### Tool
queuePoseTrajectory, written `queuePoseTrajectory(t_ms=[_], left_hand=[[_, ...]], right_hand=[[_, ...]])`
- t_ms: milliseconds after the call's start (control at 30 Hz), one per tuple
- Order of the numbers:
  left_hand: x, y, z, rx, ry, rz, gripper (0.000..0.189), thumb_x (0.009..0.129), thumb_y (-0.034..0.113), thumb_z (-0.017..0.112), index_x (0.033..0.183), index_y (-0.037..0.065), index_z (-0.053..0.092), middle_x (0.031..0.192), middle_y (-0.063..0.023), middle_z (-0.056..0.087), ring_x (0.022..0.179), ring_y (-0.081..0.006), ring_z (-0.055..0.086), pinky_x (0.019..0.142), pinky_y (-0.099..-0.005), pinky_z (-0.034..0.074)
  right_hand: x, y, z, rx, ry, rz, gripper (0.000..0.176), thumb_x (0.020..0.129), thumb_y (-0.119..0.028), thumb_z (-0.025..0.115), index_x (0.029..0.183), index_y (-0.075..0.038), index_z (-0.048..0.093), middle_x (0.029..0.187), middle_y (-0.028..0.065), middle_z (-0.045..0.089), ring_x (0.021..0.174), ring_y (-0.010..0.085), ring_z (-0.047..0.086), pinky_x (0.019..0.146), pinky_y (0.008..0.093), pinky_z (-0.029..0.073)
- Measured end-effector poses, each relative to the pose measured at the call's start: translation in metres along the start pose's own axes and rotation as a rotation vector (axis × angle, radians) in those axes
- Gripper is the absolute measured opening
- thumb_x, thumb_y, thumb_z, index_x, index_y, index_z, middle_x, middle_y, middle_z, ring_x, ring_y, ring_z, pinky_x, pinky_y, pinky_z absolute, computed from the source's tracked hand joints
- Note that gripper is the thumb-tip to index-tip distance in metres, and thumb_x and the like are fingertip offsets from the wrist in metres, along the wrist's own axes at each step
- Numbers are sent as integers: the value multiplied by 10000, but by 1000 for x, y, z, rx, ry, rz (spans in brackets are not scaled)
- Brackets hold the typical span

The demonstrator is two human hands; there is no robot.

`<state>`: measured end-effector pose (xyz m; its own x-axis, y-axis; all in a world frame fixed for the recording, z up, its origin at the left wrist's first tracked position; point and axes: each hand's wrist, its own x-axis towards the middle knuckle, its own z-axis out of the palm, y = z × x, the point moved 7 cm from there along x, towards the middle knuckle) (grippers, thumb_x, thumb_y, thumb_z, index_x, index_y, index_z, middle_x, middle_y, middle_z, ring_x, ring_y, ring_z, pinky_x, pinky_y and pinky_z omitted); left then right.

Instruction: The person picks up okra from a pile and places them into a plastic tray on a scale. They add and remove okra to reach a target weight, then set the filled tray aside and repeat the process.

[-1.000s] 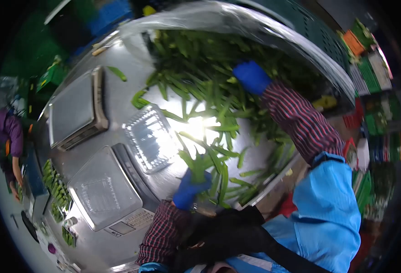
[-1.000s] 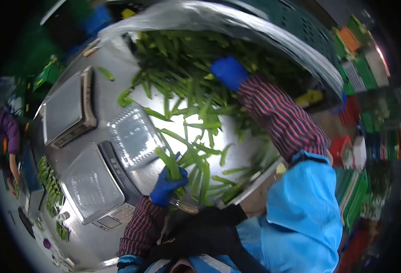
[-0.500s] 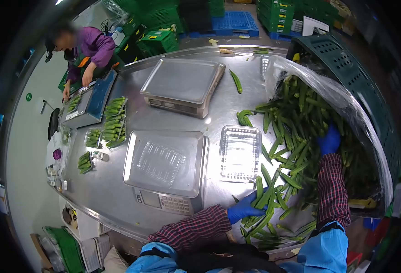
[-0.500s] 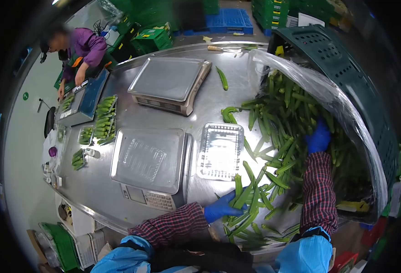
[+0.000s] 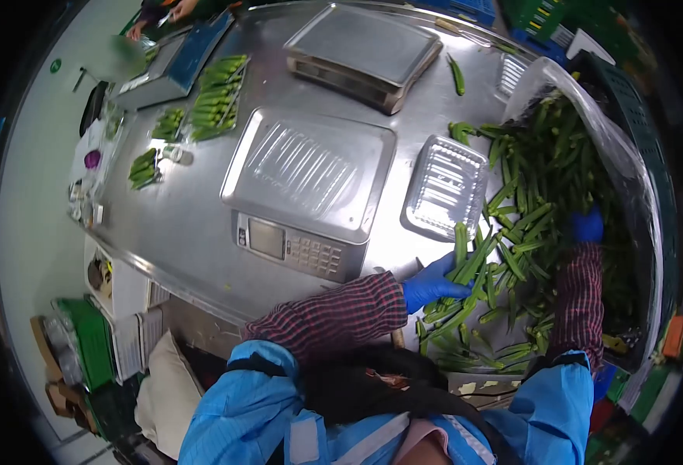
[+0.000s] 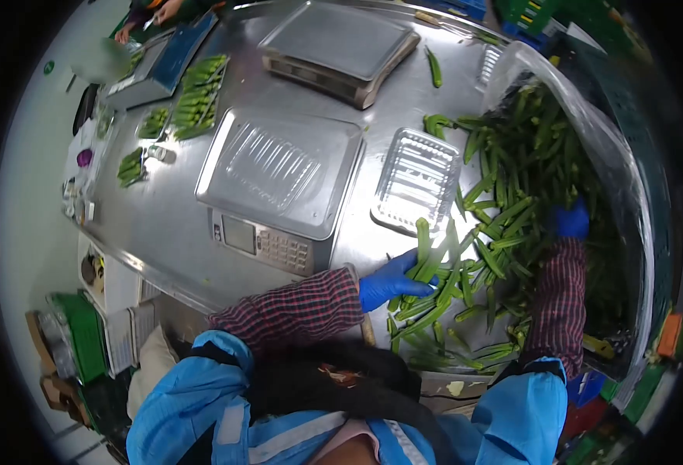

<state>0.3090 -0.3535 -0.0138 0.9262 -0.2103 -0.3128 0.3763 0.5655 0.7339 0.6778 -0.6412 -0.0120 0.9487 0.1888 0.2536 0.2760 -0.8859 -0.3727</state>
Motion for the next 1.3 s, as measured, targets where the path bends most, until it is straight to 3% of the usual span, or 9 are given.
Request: queuePoseTrajectory(t_ms=[100, 167, 267, 467, 533, 800, 933, 1067, 1300], left_hand=[[-16, 6, -5, -34, 33, -7, 678, 779, 59, 688, 1362, 21, 344, 1167, -99, 560, 1047, -148, 556, 925, -289, 452], [-30, 12, -10, -80, 77, 4, 669, 782, 57, 682, 1359, 21, 346, 1146, -103, 565, 1030, -158, 563, 911, -294, 459], [-40, 21, -32, -105, 206, 25, 644, 793, 31, 646, 1362, 42, 344, 1068, -85, 556, 990, -174, 565, 865, -313, 474], [-75, 90, -85, -159, 426, 322, 436, 779, 140, 690, 1144, 53, 468, 920, -46, 557, 853, -150, 566, 731, -296, 481], [-93, 112, -103, -246, 448, 325, 620, 784, 76, 665, 1326, 69, 365, 997, -58, 533, 859, -168, 563, 779, -307, 488], [-123, 136, -220, -492, 451, 581, 309, 928, 171, 550, 1218, 84, 487, 1081, -40, 569, 976, -151, 555, 882, -315, 447], [-141, 133, -236, -590, 369, 487, 307, 926, 135, 525, 1229, 98, 491, 1133, -25, 569, 1022, -146, 545, 934, -325, 424], [-190, 144, -222, -418, 299, 281, 454, 875, 58, 539, 1316, 116, 448, 1212, -4, 534, 1060, -131, 518, 972, -293, 378], [-260, 190, -314, 159, 575, 509, 593, 871, 91, 553, 1417, 61, 325, 1389, -91, 390, 1257, -221, 402, 1064, -337, 310]], right_hand=[[-32, -61, -40, -143, 66, -70, 477, 775, -82, 660, 1226, -8, 526, 1078, 129, 636, 916, 187, 610, 818, 312, 484], [-57, -88, -61, 231, 216, -48, 434, 802, -76, 663, 1209, 2, 535, 1061, 85, 626, 914, 147, 582, 824, 287, 466], [-96, -153, -49, 1003, -91, 180, 284, 781, -87, 669, 1055, -54, 603, 905, -7, 613, 766, 94, 566, 711, 265, 460], [-163, -346, 3, 1049, -685, 243, 356, 755, -153, 691, 1057, 11, 596, 865, 69, 629, 712, 166, 606, 662, 305, 503], [-174, -406, 21, 1065, -860, 163, 431, 745, -151, 705, 1110, 34, 571, 938, 95, 631, 779, 168, 608, 720, 294, 500], [-170, -575, 111, 820, -790, -308, 409, 673, -25, 677, 1068, 39, 593, 951, 92, 648, 844, 136, 590, 773, 288, 488], [-189, -604, 158, 199, -742, -495, 592, 656, -241, 752, 1156, 10, 559, 1026, 191, 645, 959, 283, 625, 864, 373, 474], [-194, -608, 168, 428, -739, -523, 801, 674, -418, 782, 1313, -45, 475, 1239, 212, 551, 1156, 320, 530, 983, 377, 412], [-191, -534, 102, 745, -426, -169, 565, 790, -305, 731, 1260, -59, 537, 1230, 113, 567, 1154, 214, 517, 974, 345, 401]])
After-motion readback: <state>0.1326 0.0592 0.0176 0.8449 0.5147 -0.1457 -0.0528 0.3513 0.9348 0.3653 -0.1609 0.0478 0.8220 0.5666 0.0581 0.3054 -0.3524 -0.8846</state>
